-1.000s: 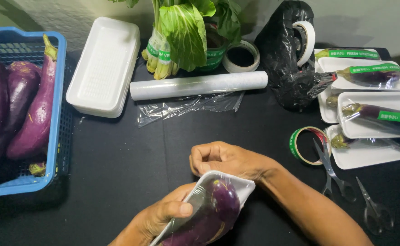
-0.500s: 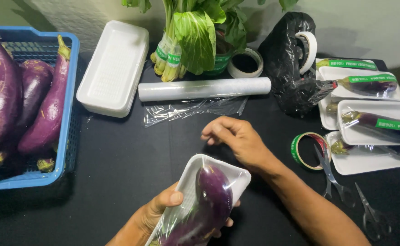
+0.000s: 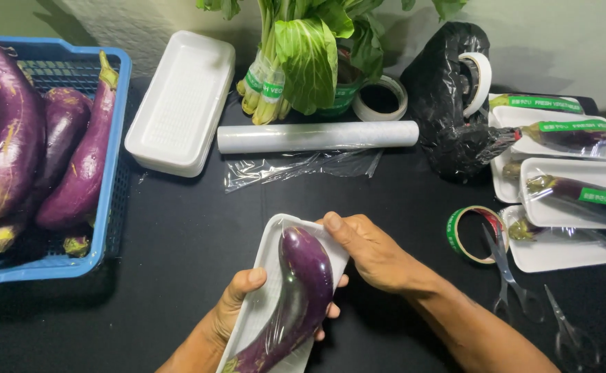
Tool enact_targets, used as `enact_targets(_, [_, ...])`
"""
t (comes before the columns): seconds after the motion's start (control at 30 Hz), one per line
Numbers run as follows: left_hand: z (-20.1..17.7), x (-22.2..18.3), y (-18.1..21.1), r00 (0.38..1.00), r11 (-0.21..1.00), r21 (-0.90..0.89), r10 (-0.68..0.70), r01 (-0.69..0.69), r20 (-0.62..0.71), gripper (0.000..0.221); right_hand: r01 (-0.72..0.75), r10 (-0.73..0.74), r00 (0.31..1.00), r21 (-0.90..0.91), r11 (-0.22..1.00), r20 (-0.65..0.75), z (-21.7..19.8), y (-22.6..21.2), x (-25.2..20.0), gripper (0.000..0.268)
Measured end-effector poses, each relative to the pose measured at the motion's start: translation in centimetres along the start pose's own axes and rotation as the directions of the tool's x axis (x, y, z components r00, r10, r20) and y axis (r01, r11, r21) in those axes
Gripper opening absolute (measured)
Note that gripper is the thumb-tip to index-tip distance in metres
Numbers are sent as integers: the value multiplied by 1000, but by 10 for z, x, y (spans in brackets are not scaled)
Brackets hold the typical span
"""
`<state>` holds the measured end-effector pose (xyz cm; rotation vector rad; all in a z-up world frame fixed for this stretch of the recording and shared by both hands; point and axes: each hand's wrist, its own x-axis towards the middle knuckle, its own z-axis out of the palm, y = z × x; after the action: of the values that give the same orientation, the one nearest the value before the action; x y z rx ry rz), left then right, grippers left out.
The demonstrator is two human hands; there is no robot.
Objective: Packaging an eggplant by placing it in a foam tray, wrapping it with plastic film, and applying a green label tape.
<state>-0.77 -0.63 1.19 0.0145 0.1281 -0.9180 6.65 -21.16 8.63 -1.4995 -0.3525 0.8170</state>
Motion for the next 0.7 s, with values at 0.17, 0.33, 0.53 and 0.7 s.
enact_targets(0.17, [5,2,2,995,997,60,55,-50,-80,94,-180,162,976,-122,976,-147,8,-3,8,81])
enact_targets(0.33, [2,2,3,994,1000,7,27,-27,-105,93,-242,184,947,-210,947,-262,12,-7,11,81])
enact_targets(0.53, [11,3,6,988,1000,-13,11,-13,-152,94,-245,139,940,-334,910,-310,6,4,9,80])
enact_targets(0.7, [3,-5,27,998,991,136,-10,19,-65,108,-113,109,994,-283,952,-30,-10,14,6,61])
